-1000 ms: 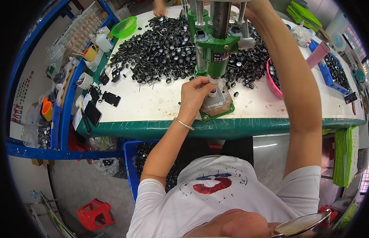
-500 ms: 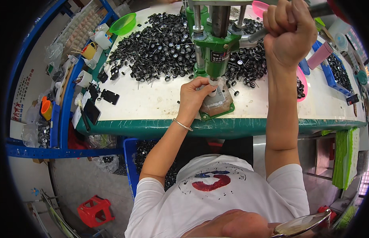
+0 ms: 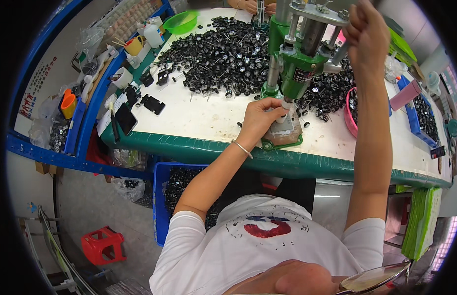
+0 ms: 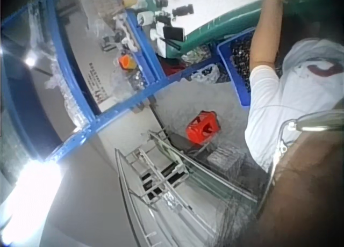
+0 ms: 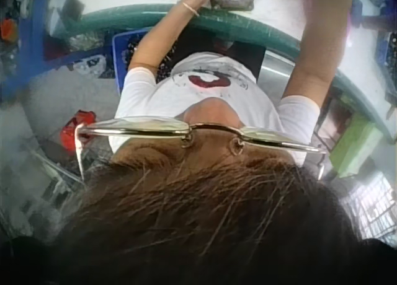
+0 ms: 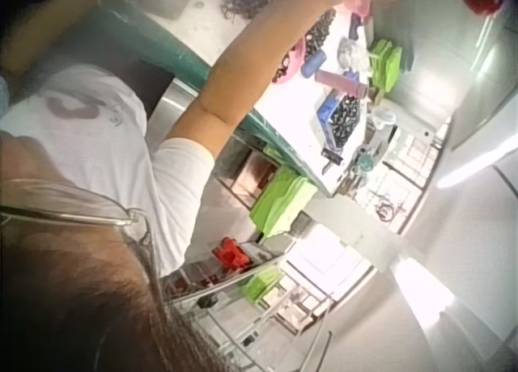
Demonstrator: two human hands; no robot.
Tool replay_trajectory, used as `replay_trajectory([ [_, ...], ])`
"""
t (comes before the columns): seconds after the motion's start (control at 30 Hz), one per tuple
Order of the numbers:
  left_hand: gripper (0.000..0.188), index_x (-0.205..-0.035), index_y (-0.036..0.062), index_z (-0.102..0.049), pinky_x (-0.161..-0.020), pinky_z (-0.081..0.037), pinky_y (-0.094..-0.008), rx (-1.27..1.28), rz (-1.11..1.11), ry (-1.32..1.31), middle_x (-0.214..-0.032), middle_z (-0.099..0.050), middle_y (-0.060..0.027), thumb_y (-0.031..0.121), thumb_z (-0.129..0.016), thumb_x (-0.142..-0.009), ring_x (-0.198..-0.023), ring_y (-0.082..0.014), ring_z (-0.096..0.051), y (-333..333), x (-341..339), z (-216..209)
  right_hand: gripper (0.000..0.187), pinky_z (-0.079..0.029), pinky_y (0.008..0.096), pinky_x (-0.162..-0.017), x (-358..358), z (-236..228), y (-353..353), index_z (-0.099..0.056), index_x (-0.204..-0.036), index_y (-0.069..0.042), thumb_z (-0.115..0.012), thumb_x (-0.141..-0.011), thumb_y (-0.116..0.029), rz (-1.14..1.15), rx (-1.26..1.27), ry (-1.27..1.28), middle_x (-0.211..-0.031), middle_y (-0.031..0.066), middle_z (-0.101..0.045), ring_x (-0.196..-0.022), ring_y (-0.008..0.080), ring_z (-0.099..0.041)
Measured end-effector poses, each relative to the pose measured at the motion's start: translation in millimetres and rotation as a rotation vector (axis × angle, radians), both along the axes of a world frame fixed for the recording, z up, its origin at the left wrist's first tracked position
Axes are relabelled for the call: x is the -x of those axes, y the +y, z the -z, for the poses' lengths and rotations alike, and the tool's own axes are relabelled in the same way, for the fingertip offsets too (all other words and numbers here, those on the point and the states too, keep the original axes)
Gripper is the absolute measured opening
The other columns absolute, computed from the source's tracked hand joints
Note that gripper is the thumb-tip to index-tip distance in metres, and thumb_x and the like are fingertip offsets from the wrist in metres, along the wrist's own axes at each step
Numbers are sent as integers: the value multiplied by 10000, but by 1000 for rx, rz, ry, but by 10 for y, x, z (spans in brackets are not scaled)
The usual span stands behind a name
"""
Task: The person assembles small plastic components by hand, using a hand-operated press at a workbench.
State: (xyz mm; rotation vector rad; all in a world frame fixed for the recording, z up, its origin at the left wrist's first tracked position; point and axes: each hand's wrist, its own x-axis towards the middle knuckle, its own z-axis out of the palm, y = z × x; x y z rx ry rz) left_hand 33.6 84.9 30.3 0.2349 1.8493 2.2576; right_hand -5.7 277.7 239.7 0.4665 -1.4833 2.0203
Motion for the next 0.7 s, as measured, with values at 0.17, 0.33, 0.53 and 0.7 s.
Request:
replay_trajectory([
  [0.17,144,-923,8,-713,-628,-478,-213,-99,-78,11,-787,-672,-11,87,-738,-805,-672,-77,-611,-47,132,44,198,-365,232,-463,837,114,141,-583,-791,-102,-531,-951,-206,-1136,225,-23,-633,-37,-476,-520,63,-453],
  [0.33,180,-890,9,-728,-652,-495,-276,391,-203,183,-802,-701,-66,151,-747,-780,-694,-139,-642,-690,346,277,193,-384,225,-489,415,193,2,-607,-876,-80,-541,-956,-243,49,-274,-177,-665,-18,-503,-546,71,-471],
  [0.53,281,-840,9,-736,-711,-513,-368,963,-28,338,-844,-670,-152,276,-727,-752,-733,-278,-655,-863,377,255,258,-460,242,-653,134,633,986,-664,-1068,-75,-582,-939,-283,247,-634,-410,-814,-6,-596,-720,85,-551],
  [0.7,167,-870,16,-693,-642,-499,-344,904,-160,566,-860,-670,-116,170,-702,-806,-692,-234,-637,-535,505,129,250,-490,314,-753,-373,1247,1626,-660,-1044,-43,-654,-879,-230,378,-1111,-587,-891,68,-638,-810,173,-606],
])
